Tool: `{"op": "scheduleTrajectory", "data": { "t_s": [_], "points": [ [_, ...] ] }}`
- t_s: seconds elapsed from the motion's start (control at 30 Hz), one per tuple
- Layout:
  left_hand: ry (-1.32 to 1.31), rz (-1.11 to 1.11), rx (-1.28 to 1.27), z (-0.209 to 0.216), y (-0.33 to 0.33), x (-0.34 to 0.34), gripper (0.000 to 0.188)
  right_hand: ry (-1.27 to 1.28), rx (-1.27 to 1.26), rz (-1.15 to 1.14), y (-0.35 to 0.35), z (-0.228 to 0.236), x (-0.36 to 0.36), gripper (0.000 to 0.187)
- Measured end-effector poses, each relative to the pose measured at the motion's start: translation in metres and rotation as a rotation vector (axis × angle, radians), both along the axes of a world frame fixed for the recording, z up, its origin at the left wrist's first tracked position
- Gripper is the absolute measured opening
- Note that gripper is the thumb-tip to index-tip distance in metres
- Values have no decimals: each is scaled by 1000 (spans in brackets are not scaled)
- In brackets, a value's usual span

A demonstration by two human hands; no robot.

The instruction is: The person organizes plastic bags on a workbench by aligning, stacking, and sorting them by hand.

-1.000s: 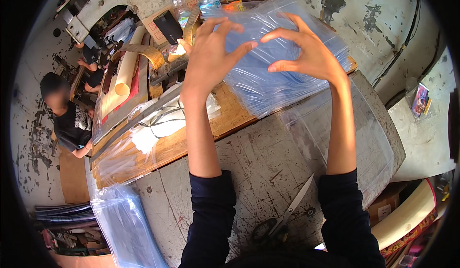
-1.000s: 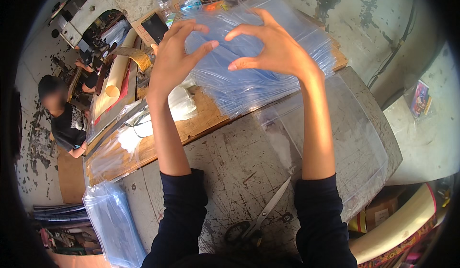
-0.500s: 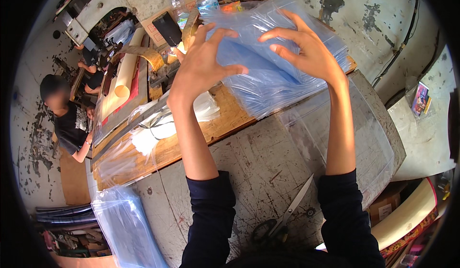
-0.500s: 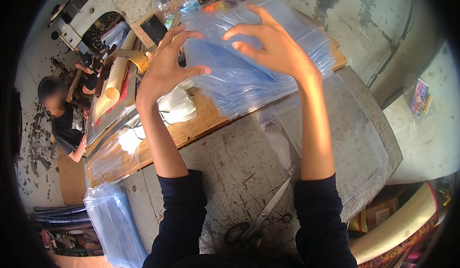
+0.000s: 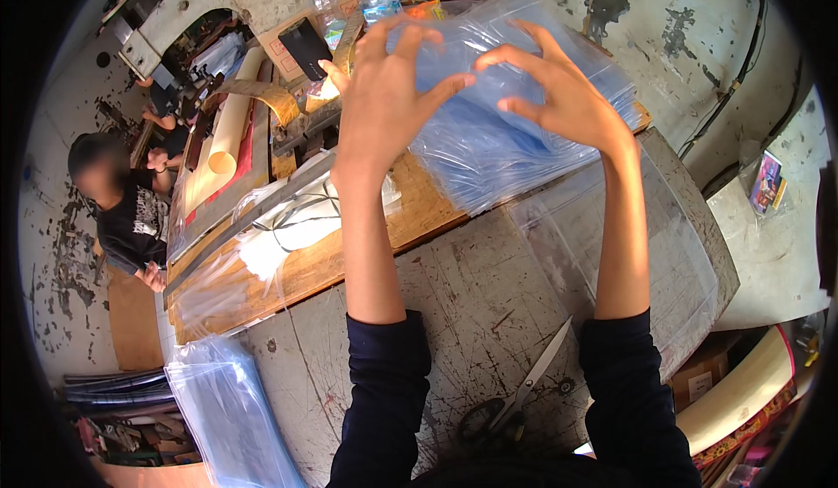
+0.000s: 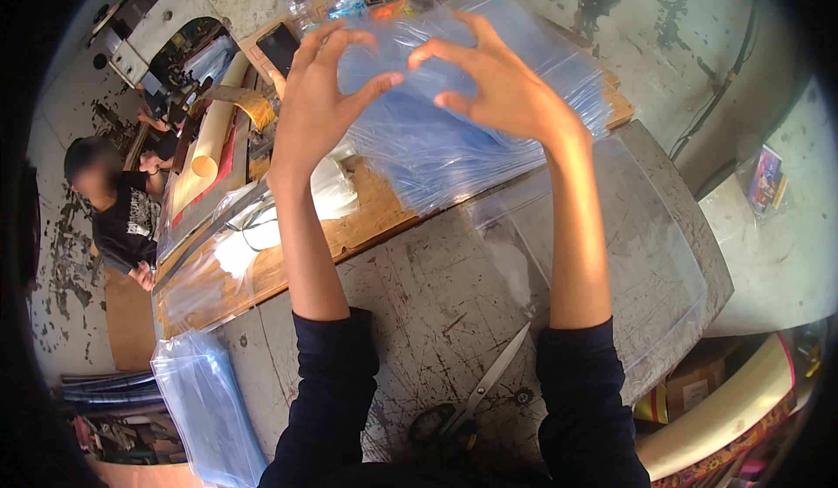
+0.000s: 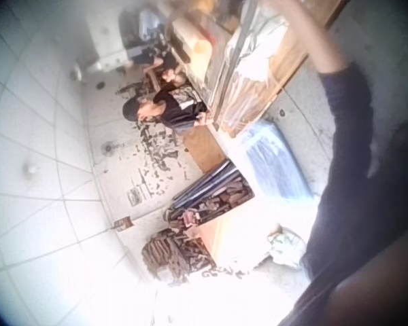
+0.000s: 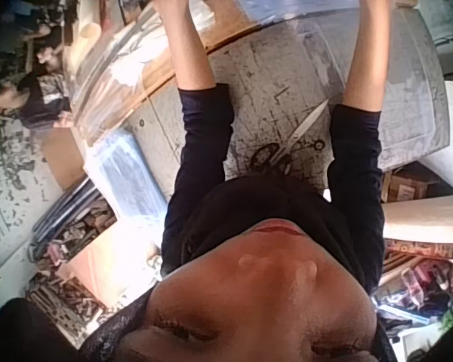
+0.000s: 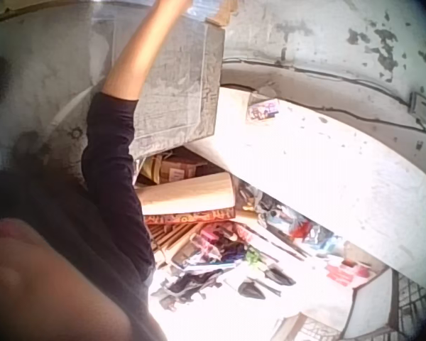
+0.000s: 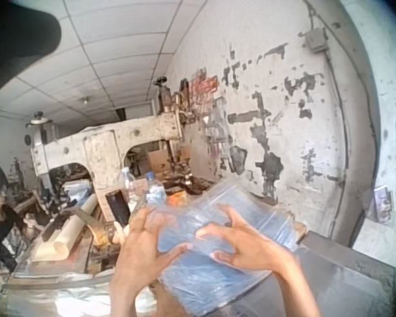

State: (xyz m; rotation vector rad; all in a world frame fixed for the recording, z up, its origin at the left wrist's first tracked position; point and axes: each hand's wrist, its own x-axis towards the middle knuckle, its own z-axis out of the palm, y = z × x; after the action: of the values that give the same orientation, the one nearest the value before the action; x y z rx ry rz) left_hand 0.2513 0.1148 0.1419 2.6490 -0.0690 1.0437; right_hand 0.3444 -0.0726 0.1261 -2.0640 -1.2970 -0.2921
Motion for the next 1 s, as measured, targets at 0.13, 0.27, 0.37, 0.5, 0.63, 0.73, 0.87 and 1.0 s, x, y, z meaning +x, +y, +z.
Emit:
{"op": "scheduleTrajectory", "data": {
  "t_s": [0.13, 0.27, 0.37, 0.5, 0.63, 0.73, 0.87, 1.0],
  "points": [
    [167, -6, 12, 0, 8, -20, 87, -62, 242, 43, 6, 2, -7, 50],
    [362, 30, -21, 0, 16, -20, 100, -210, 172, 42, 6, -5, 7, 51],
    [318, 19, 3, 4, 9, -20, 95, -180, 99, 39, 2, -7, 9, 44],
    [163, 78, 25, -3, 3, -5, 87, -58, 76, 58, 1, 0, -7, 40],
    [21, 53, 26, -4, -3, 1, 86, -10, 26, 1, 3, -5, 2, 42],
    [177, 24, 24, -1, 1, -17, 104, -197, 126, -24, 6, -9, 9, 53],
    [596, 158, 125, 0, 2, -23, 129, -173, 229, -8, 10, -9, 6, 72],
    [475, 187, 51, -2, 10, -17, 127, -78, 294, 1, 7, -8, 3, 87]
  ]
}}
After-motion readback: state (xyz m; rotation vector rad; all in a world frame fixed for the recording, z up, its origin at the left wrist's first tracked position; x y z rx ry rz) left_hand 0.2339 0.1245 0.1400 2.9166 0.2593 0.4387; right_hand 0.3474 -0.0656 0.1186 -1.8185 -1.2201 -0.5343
